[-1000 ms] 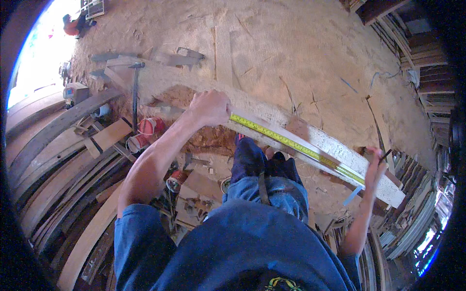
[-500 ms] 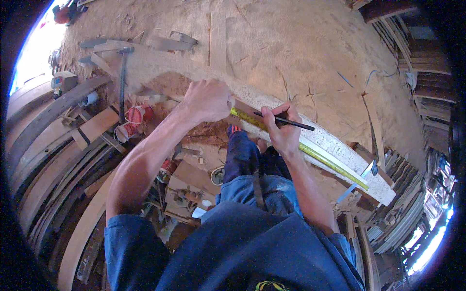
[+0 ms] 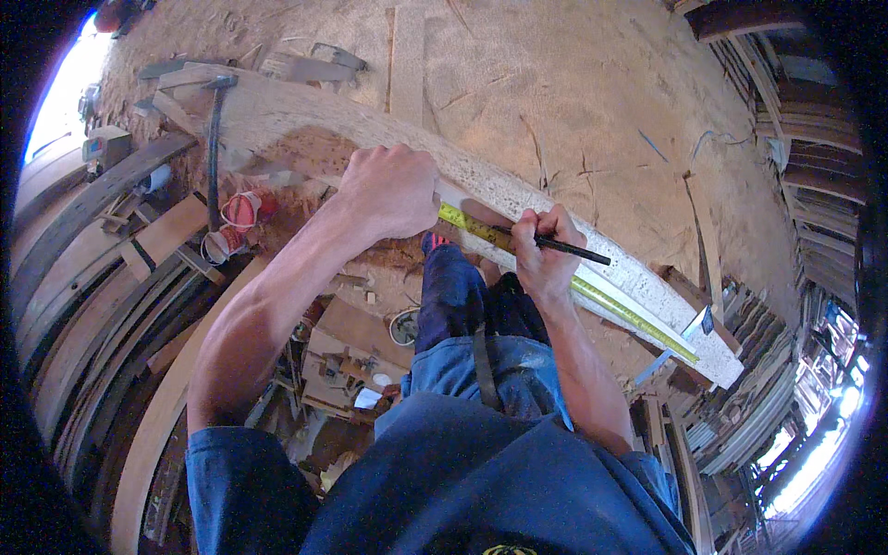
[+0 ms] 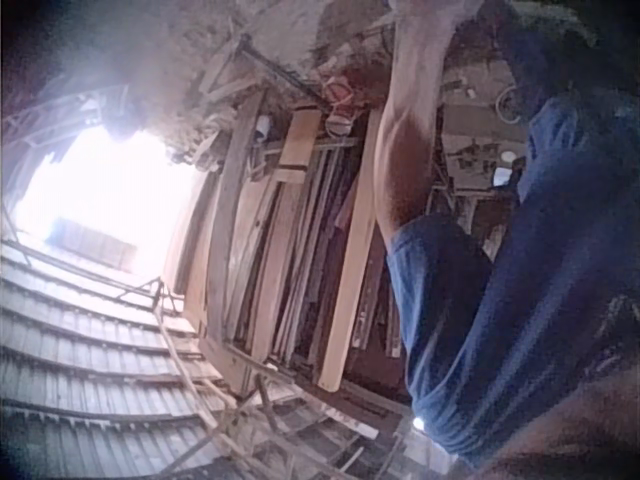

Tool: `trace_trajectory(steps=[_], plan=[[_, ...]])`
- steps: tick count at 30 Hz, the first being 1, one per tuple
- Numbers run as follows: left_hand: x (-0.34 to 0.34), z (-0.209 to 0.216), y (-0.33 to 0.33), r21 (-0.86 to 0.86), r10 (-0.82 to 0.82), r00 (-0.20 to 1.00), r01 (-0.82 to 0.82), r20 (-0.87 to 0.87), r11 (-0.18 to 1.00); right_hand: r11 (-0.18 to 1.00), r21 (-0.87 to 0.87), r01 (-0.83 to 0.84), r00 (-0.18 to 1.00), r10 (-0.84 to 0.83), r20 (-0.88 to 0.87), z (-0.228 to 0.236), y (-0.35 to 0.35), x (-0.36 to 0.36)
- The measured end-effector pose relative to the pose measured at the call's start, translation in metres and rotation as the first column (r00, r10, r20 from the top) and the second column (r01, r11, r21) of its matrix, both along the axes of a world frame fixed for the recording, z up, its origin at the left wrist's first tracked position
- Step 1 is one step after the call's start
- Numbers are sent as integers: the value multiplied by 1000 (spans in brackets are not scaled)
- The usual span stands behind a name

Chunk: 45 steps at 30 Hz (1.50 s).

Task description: The person measures a long wooden plank using a tape measure and a try square, then marks measurement points with a pencil. The person repeats the process of measuring and marking along the plank's length.

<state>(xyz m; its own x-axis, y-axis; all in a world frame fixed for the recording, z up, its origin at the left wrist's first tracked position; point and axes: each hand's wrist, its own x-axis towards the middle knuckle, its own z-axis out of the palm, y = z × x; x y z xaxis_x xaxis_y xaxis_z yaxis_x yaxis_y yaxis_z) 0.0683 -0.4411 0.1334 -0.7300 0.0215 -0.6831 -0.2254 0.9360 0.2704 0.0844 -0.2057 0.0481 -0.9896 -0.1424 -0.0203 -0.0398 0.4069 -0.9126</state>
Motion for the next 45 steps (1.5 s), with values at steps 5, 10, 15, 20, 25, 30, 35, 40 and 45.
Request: trace_trajectory(steps=[5,10,15,20,25,30,35,40,45], plan=[[0,1,1,-12,12,1000,-12,-11,1000,1000,-18,10,999,-10,44,-6,2,1],[-1,-2,0,-7,-7,1000,7,-3,1000,1000,30,-2,1000,2,19,3,-1,-1],[3,-5,0,-9,-12,997,12,-83,1000,999,32,-19,998,17,61,0,1,-1],[4,-11,-1,-17,-31,997,30,-67,999,999,32,-10,998,8,63,0,1,-1],[1,-6,0,6,-17,997,18,-69,1000,998,59,-31,999,30,27,0,2,-1],[0,-7,0,-16,-23,1000,23,-21,1000,999,43,-17,1000,18,-4,-2,3,0],[-1,-5,-1,-17,-34,999,34,-23,999,999,38,-26,1000,26,-5,0,2,-1],[0,-3,1,-9,-25,998,25,-57,1000,998,56,-25,999,27,-38,0,1,-1],[0,-4,0,-3,-30,999,30,-43,1000,996,84,-29,998,33,-50,3,1,-2]])
